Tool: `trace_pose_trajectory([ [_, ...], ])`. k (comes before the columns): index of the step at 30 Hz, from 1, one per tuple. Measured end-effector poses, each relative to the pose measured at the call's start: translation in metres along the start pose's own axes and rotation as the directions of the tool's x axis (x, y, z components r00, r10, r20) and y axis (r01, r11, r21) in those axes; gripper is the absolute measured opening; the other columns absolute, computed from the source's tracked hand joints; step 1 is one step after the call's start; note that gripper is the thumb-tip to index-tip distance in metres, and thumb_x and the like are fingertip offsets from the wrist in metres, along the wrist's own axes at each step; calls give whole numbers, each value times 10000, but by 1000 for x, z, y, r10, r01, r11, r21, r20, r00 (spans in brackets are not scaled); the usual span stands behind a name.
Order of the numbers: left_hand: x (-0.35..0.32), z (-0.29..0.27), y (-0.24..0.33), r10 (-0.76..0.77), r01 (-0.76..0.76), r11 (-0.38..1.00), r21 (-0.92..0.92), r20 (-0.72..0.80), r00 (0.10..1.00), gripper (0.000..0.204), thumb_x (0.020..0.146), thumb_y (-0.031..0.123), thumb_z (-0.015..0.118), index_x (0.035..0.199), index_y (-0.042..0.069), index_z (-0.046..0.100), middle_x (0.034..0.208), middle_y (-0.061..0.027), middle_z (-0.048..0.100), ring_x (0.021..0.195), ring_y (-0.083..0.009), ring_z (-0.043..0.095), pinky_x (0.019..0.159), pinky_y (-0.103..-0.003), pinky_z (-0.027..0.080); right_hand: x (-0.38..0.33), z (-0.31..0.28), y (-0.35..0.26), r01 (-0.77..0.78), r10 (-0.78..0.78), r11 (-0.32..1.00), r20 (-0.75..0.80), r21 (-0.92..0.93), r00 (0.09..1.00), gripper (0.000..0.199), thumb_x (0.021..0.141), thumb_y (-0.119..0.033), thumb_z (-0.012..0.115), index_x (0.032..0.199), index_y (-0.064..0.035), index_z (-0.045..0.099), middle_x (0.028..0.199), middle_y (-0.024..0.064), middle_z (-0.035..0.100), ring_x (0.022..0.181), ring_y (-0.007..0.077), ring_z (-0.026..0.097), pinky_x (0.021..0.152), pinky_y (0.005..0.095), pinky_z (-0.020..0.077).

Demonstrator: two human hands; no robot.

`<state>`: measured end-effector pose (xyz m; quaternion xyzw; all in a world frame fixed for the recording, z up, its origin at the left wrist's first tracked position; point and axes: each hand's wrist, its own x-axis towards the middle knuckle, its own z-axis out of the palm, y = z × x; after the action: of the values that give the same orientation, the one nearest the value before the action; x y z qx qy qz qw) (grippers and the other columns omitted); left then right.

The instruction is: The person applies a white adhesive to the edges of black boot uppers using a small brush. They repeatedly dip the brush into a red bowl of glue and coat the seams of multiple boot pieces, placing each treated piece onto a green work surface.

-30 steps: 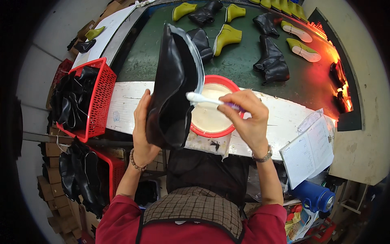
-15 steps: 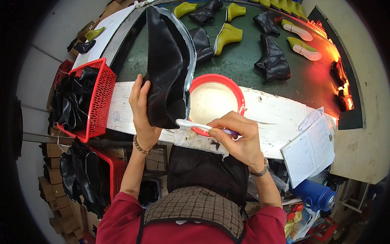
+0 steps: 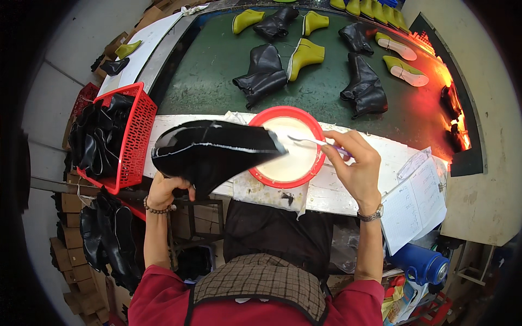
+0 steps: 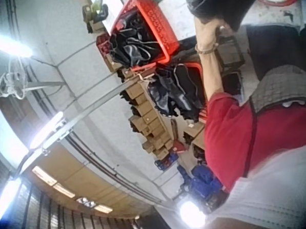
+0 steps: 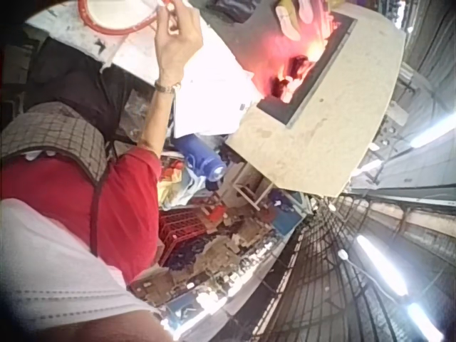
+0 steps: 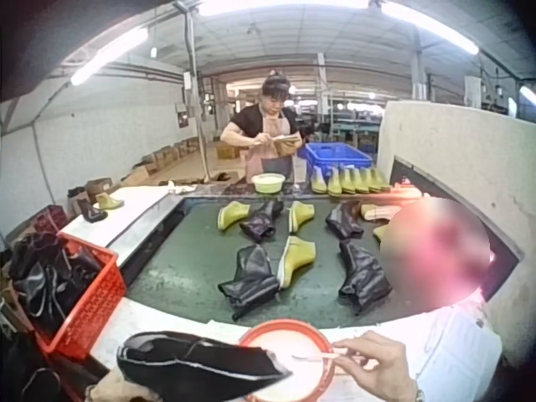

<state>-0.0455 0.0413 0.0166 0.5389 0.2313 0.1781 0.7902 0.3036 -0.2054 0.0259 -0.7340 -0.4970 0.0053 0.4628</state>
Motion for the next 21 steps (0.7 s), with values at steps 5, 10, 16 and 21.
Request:
trace_pose_trajectory([
  [5,-1,19,9,-156,161,984,-77,71,985,519,661,-151,572,1179,-155,560,886,-238,678,488,-344,645,418,-418,549,26,11,-31,281,-285,944,-2,173,958,236,761,-73,864,984,-118,801,899,5,719,781,147,640,739,289,439],
  [10,-6,-6,2,25,0,979,-202,121,992,565,621,-159,586,1185,-170,548,897,-290,671,475,-363,635,391,-418,536,22,11,-22,216,-221,960,10,179,975,220,746,-71,869,950,-112,798,898,1,720,800,126,644,828,296,409],
  [16,-4,-18,-3,44,5,971,-241,198,979,637,632,-187,580,1265,-174,508,981,-322,672,498,-364,646,407,-418,539,-5,3,-6,95,-108,978,63,183,992,205,773,-66,851,970,-104,805,900,11,732,792,121,637,851,296,410],
  [21,1,-4,-13,-30,92,975,-203,291,956,718,674,-172,612,1371,-168,440,1082,-330,666,537,-359,673,433,-409,543,18,12,-17,215,-231,957,63,193,971,183,806,-83,832,985,-119,811,897,6,747,791,120,630,814,293,388],
])
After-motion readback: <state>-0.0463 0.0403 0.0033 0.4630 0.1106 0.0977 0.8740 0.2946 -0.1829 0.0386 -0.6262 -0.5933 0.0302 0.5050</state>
